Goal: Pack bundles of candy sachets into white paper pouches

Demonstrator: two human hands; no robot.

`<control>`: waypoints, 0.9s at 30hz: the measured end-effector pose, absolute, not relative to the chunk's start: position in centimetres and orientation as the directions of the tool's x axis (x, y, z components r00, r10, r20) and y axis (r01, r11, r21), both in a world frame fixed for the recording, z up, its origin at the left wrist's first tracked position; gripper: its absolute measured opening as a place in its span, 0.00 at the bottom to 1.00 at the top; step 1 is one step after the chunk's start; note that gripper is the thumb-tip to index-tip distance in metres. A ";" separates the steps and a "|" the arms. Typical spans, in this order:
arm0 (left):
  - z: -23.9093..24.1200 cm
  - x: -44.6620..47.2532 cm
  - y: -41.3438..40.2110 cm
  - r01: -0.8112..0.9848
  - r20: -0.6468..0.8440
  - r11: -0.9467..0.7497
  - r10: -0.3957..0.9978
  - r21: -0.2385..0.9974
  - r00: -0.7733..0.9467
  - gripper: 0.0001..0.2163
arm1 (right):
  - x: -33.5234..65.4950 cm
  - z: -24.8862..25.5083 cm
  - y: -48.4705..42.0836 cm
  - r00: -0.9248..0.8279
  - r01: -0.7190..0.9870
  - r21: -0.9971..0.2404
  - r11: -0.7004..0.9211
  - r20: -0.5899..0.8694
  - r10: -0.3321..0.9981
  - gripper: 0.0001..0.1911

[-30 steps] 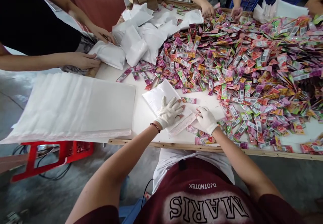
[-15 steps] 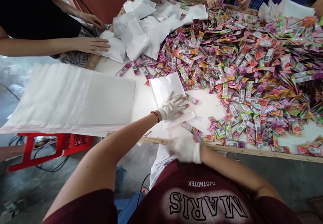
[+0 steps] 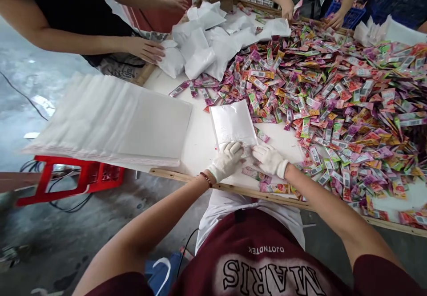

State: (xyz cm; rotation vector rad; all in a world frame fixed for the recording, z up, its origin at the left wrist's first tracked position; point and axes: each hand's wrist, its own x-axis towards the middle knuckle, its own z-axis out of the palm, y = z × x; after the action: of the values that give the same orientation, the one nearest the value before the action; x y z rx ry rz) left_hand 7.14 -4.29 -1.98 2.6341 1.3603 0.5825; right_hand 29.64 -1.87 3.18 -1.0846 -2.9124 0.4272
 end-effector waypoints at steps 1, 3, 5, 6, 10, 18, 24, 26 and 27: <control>-2.0 6.5 -4.9 0.740 0.270 -0.611 0.790 0.280 0.550 0.17 | 30.2 2.8 -1.5 -0.786 0.614 -0.226 0.756 -0.092 0.611 0.26; -2.1 5.4 -6.1 0.749 0.209 -0.599 0.801 0.283 0.562 0.14 | 31.0 2.0 -1.0 -0.835 0.550 -0.188 0.813 -0.098 0.542 0.31; -2.3 4.5 -7.2 0.792 0.125 -0.538 0.842 0.289 0.526 0.09 | 31.5 1.5 -0.6 -0.849 0.528 -0.211 0.823 -0.097 0.519 0.31; -2.4 4.1 -7.6 0.811 0.099 -0.501 0.863 0.301 0.496 0.09 | 31.7 1.4 -0.4 -0.846 0.532 -0.236 0.814 -0.094 0.525 0.29; -2.6 3.1 -7.6 0.809 0.112 -0.372 0.925 0.456 0.362 0.10 | 31.9 2.0 0.6 -0.795 0.592 -0.306 0.746 -0.069 0.603 0.22; -1.7 2.8 -5.0 0.773 0.070 -0.099 0.995 0.627 0.070 0.10 | 28.5 2.9 3.0 -0.471 0.864 -0.287 0.414 -0.165 0.867 0.11; -1.7 2.7 -3.1 0.659 0.012 0.117 0.982 0.743 -0.188 0.09 | 26.1 2.6 4.1 -0.241 0.957 -0.216 0.197 -0.204 0.949 0.15; -1.3 2.7 -3.3 0.406 -0.121 0.227 0.955 0.885 -0.270 0.18 | 26.2 2.6 4.2 -0.182 0.963 -0.236 0.133 -0.196 0.964 0.24; -1.0 2.8 -3.6 0.241 -0.214 0.268 0.950 0.933 -0.226 0.21 | 26.3 2.5 4.1 -0.164 0.961 -0.251 0.113 -0.192 0.968 0.28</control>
State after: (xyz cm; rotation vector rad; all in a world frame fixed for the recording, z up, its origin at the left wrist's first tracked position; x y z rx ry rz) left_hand 2.77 -3.58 -1.04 1.1111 1.6635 1.0187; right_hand 26.30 4.14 2.49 -2.0182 -2.3293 0.4987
